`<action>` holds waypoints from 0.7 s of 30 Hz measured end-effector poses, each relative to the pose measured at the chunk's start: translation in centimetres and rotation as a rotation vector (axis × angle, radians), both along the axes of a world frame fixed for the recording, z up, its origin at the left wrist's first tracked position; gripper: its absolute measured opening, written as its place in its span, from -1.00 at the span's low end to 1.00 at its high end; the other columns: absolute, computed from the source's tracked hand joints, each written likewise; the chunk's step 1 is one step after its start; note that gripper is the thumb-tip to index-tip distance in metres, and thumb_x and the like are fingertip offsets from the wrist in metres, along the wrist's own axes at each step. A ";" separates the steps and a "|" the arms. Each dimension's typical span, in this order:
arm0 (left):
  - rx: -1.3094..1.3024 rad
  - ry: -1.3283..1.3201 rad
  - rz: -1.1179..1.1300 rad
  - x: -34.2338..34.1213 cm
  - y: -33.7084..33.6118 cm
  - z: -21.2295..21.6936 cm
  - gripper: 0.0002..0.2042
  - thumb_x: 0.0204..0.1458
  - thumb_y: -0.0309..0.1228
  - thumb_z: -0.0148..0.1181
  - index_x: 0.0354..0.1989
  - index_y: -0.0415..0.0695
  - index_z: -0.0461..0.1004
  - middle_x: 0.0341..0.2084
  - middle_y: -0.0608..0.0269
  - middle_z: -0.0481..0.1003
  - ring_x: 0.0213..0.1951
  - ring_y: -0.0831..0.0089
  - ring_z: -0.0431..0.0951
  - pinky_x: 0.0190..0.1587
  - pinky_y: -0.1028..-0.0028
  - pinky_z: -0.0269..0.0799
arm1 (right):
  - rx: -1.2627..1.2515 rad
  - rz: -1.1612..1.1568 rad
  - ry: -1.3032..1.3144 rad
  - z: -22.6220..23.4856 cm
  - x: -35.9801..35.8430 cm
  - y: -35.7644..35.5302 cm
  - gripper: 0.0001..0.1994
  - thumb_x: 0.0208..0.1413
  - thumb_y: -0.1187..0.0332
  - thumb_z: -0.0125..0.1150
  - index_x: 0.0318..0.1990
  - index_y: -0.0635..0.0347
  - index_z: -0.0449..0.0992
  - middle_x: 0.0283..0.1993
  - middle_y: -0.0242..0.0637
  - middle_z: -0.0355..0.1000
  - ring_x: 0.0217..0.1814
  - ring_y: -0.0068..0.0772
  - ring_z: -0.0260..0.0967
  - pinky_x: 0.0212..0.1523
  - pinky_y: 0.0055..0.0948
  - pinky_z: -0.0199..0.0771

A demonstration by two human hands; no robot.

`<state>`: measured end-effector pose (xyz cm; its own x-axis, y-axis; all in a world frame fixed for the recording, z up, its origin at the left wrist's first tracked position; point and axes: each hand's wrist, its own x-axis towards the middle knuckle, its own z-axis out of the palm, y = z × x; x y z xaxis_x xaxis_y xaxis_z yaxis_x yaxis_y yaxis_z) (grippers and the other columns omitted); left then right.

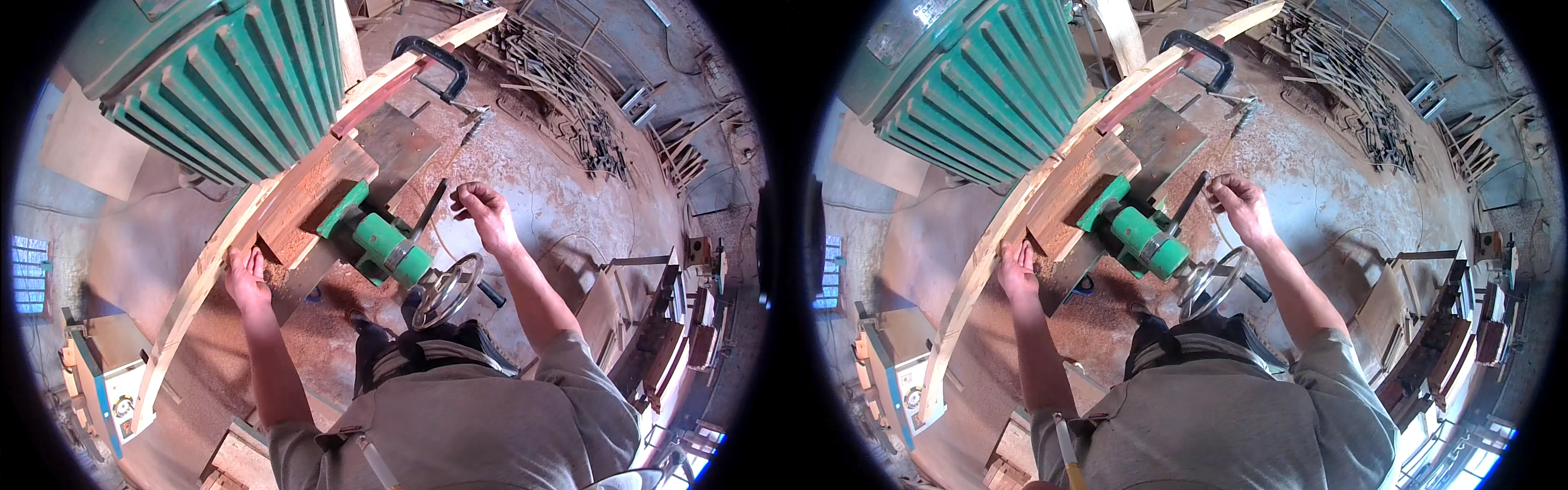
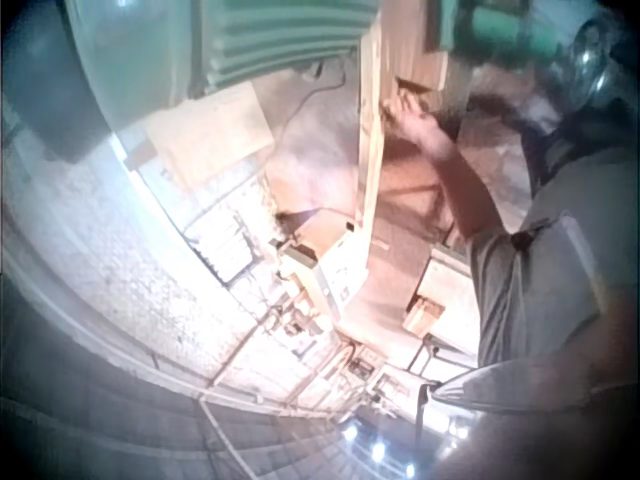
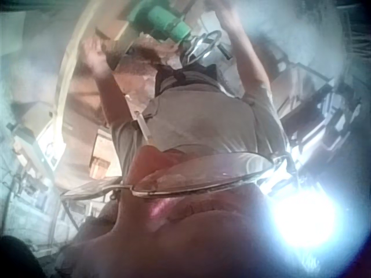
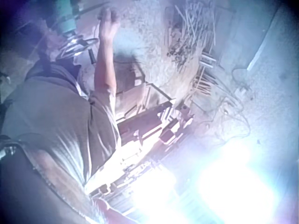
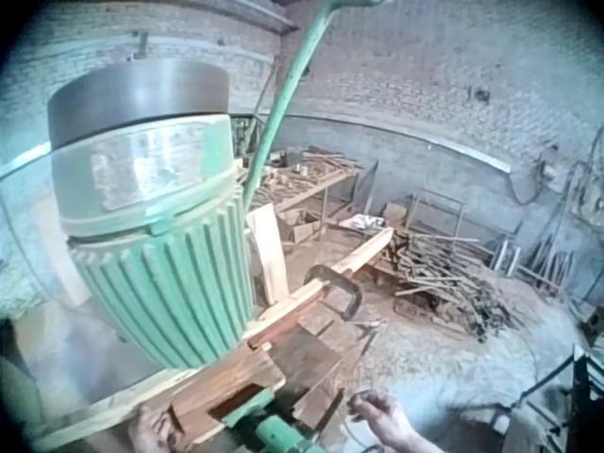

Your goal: The person uses a spindle moulder to shape a thin wooden strip, repeatedly passing it through the cutter. They then apply glue to the strip and use a file to smooth its edges.

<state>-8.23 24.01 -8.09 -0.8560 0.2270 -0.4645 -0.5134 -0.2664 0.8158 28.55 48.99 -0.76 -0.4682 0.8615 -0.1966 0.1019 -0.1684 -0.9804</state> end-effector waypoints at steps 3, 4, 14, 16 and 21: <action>-0.021 -0.004 -0.002 0.4 1.0 0.4 -0.49 0.10 -0.21 0.19 0.12 -0.28 0.26 -0.06 -0.05 0.40 -0.03 0.16 0.47 0.04 0.32 0.46 | 0.077 -0.043 -0.136 -1.9 -0.5 1.3 -0.68 0.21 0.28 0.08 0.02 0.31 0.39 -0.11 -0.24 0.45 -0.12 -0.45 0.40 -0.15 -0.44 0.46; -0.030 -0.007 0.011 0.4 1.2 0.4 -0.49 0.09 -0.20 0.20 0.12 -0.28 0.27 -0.07 -0.03 0.40 -0.05 0.16 0.48 0.03 0.31 0.47 | 0.026 -0.091 -0.094 -2.6 -0.8 1.6 -0.65 0.21 0.26 0.08 0.05 0.30 0.37 -0.11 -0.24 0.45 -0.12 -0.42 0.40 -0.14 -0.42 0.46; -0.069 0.016 0.008 0.8 0.0 0.2 -0.50 0.09 -0.16 0.19 0.10 -0.19 0.25 -0.10 0.04 0.42 -0.11 0.20 0.50 -0.06 0.28 0.47 | -0.497 0.262 0.564 3.9 -8.5 1.2 -0.70 0.26 0.09 -0.10 -0.39 0.09 0.35 -0.58 -0.41 0.36 -0.45 -0.41 0.39 -0.35 -0.29 0.44; -0.059 0.030 -0.022 1.4 0.4 0.6 -0.55 0.11 -0.16 0.17 0.06 -0.17 0.28 -0.16 0.10 0.43 -0.17 0.27 0.51 -0.13 0.34 0.47 | 0.562 0.923 -0.275 5.9 -13.2 -9.4 -0.76 0.15 0.18 0.01 -0.43 0.13 0.42 -0.58 -0.31 0.41 -0.53 -0.28 0.41 -0.48 -0.29 0.45; 0.093 0.088 -0.135 2.7 1.9 1.1 -0.75 0.16 -0.22 0.08 -0.14 -0.14 0.35 -0.37 0.26 0.41 -0.35 0.48 0.47 -0.26 0.48 0.45 | 0.819 0.983 -0.353 7.6 -14.6 -14.7 -0.69 0.14 0.11 0.07 -0.31 0.22 0.48 -0.48 -0.13 0.47 -0.43 -0.04 0.46 -0.43 -0.20 0.48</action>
